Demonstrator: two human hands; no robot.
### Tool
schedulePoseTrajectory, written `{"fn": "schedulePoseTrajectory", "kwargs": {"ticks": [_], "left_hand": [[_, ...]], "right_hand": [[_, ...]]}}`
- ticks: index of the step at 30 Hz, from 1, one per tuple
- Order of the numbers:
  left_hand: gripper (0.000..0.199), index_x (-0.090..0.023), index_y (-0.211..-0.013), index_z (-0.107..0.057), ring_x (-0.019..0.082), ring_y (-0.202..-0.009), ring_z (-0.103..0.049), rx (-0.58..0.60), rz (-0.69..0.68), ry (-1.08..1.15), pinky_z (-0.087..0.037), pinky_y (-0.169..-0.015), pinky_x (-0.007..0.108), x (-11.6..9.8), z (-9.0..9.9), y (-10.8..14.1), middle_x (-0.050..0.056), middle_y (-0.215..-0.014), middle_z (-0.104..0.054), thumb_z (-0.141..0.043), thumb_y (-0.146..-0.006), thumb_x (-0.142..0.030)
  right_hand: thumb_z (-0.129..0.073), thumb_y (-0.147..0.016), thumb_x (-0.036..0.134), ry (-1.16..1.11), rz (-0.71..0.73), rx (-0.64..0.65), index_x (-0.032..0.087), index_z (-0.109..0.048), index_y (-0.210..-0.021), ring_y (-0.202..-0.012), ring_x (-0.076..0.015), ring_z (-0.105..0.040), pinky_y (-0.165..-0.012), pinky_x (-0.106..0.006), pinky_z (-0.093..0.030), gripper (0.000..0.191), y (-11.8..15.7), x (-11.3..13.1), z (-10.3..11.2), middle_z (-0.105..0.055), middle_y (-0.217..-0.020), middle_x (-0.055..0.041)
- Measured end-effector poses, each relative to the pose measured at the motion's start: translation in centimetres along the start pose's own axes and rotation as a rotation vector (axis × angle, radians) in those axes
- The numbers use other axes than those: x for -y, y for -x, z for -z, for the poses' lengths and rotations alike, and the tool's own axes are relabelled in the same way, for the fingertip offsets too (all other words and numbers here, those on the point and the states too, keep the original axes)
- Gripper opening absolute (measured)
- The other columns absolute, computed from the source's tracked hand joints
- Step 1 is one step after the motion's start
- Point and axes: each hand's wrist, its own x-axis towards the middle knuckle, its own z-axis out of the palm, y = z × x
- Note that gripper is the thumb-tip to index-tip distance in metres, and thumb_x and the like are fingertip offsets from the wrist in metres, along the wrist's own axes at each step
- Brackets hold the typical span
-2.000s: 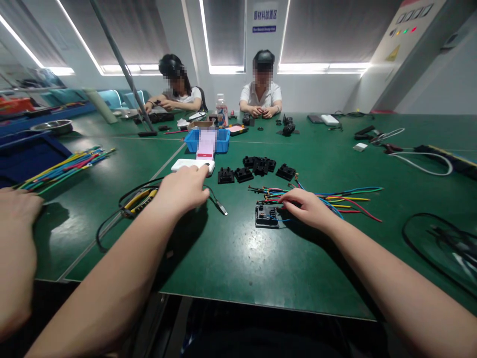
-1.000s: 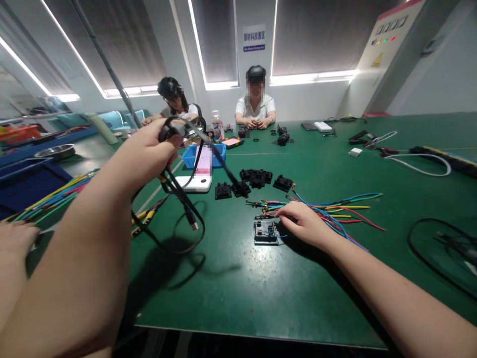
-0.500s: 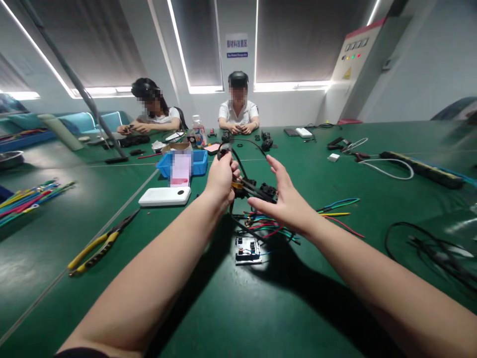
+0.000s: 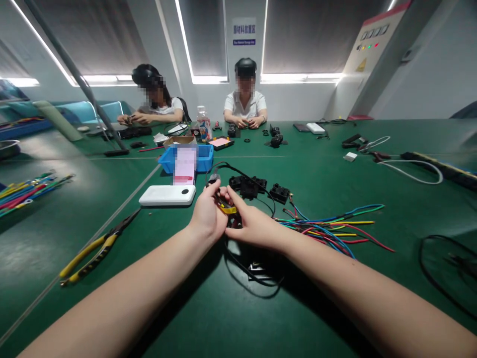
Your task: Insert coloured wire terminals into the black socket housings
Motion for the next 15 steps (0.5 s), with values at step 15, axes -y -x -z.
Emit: {"fn": "schedulePoseTrajectory", "kwargs": {"ticks": [15], "left_hand": [[0.019, -0.020, -0.095, -0.047, 0.020, -0.086, -0.066, 0.249, 0.082, -0.386, -0.052, -0.077, 0.037, 0.0, 0.1, 1.2, 0.009, -0.107, -0.068, -0.044, -0.094, -0.039]], "right_hand": [[-0.067, -0.072, 0.033, -0.631, -0.189, 0.049, 0.020, -0.051, -0.097, -0.052, -0.0083, -0.043, -0.050, -0.022, -0.032, 0.032, 0.3, -1.5, 0.5, -0.052, -0.064, 0.0064]]}}
